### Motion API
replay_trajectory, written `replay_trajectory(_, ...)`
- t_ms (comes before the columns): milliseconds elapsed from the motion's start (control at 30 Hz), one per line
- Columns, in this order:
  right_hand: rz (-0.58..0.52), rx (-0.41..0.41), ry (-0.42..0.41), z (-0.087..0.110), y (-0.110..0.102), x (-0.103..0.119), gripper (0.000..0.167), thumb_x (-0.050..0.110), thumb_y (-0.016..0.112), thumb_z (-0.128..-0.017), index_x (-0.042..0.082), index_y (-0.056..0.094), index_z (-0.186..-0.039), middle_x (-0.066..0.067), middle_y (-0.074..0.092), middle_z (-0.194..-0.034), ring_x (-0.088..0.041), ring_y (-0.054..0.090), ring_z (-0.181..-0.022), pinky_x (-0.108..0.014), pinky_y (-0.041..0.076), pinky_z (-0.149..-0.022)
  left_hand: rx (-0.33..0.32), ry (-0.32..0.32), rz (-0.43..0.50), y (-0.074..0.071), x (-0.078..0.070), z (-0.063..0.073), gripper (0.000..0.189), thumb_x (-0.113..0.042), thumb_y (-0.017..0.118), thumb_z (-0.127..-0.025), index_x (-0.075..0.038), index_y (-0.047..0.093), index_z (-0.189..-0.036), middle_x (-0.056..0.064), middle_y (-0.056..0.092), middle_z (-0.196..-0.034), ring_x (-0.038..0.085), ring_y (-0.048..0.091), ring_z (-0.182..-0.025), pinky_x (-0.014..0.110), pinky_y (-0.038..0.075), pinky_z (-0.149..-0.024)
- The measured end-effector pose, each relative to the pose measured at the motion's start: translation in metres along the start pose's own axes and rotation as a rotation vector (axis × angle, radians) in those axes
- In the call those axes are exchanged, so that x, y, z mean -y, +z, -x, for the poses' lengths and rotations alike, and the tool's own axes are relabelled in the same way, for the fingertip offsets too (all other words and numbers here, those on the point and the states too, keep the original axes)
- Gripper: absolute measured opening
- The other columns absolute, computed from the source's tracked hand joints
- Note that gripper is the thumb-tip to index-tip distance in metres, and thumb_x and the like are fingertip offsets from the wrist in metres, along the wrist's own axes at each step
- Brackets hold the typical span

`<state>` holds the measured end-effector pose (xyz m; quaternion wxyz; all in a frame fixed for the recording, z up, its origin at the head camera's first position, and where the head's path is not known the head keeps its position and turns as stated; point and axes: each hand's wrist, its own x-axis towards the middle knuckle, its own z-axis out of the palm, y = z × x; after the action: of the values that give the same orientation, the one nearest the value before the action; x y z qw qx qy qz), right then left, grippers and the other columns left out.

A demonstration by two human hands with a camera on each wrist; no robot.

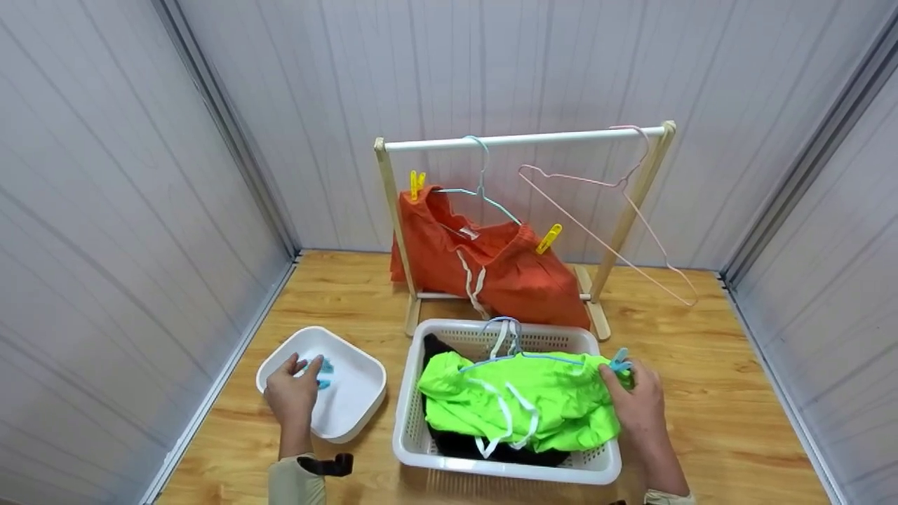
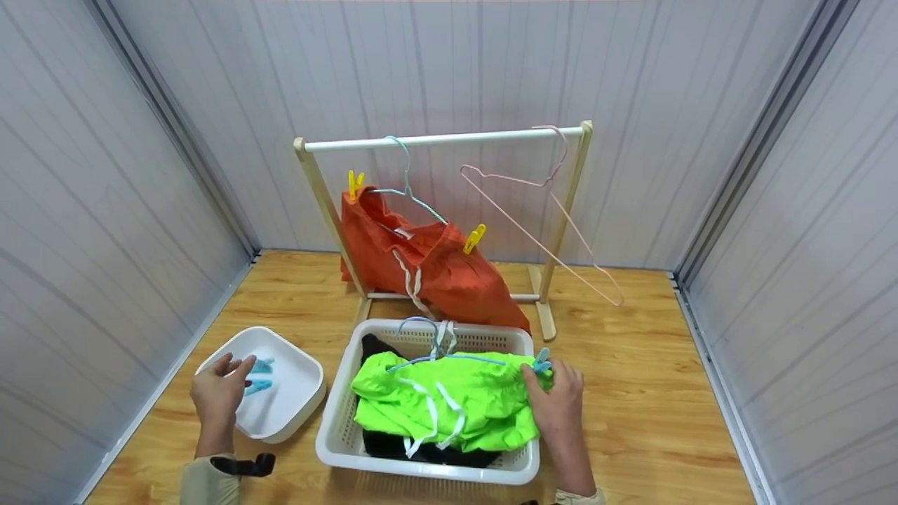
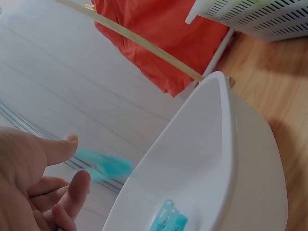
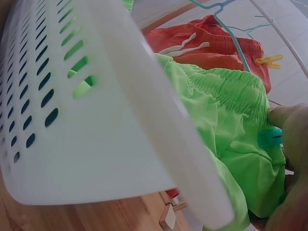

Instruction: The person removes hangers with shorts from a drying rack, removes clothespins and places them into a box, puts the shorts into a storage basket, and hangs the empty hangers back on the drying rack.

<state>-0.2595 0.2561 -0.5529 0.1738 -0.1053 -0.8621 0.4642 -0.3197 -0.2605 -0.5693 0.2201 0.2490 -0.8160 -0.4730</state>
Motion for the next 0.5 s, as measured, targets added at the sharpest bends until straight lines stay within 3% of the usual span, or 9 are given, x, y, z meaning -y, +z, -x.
replay_trajectory(100, 0.0, -0.001, -0.011, -0.001, -0.001, 0.0, 0.038, 0.04, 0.064, -0.093, 0.002, 0.062, -0.1, -0.018, 0.057, -0.101, -0.029, 0.045, -0.098, -0.045, 0.037, -0.083, 0.022, 0.004, 0.021, 0.002, -0.002, 0.001, 0.049, -0.023, 0.073, -0.088, 0.005, 0.061, -0.127, 0.022, 0.066, -0.113, 0.028, 0.07, -0.076, 0.031, 0.052, -0.071)
replay_trajectory(233, 0.003, 0.01, -0.016, 0.0, -0.001, 0.0, 0.039, 0.04, 0.063, -0.094, 0.002, 0.062, -0.102, -0.018, 0.056, -0.103, -0.029, 0.045, -0.1, -0.046, 0.037, -0.084, 0.038, 0.032, 0.012, 0.004, -0.002, 0.004, 0.031, -0.019, 0.072, -0.088, 0.003, 0.071, -0.11, 0.02, 0.069, -0.103, 0.02, 0.068, -0.067, 0.021, 0.046, -0.062)
replay_trajectory(400, -0.004, 0.052, -0.004, 0.001, -0.004, 0.0, 0.043, 0.041, 0.062, -0.094, 0.0, 0.06, -0.109, -0.021, 0.054, -0.112, -0.032, 0.045, -0.109, -0.051, 0.037, -0.092, 0.063, 0.055, 0.016, 0.005, -0.002, 0.007, 0.019, -0.016, 0.07, -0.089, 0.001, 0.075, -0.096, 0.016, 0.071, -0.09, 0.014, 0.064, -0.059, 0.021, 0.045, -0.059)
replay_trajectory(500, 0.005, 0.076, -0.024, 0.002, -0.008, -0.003, 0.035, 0.028, 0.066, -0.093, -0.001, 0.058, -0.112, -0.023, 0.053, -0.115, -0.035, 0.046, -0.112, -0.054, 0.036, -0.095, 0.103, 0.053, 0.052, 0.006, -0.006, 0.011, 0.019, -0.016, 0.069, -0.09, 0.002, 0.074, -0.095, 0.012, 0.07, -0.083, 0.012, 0.061, -0.06, 0.02, 0.044, -0.057)
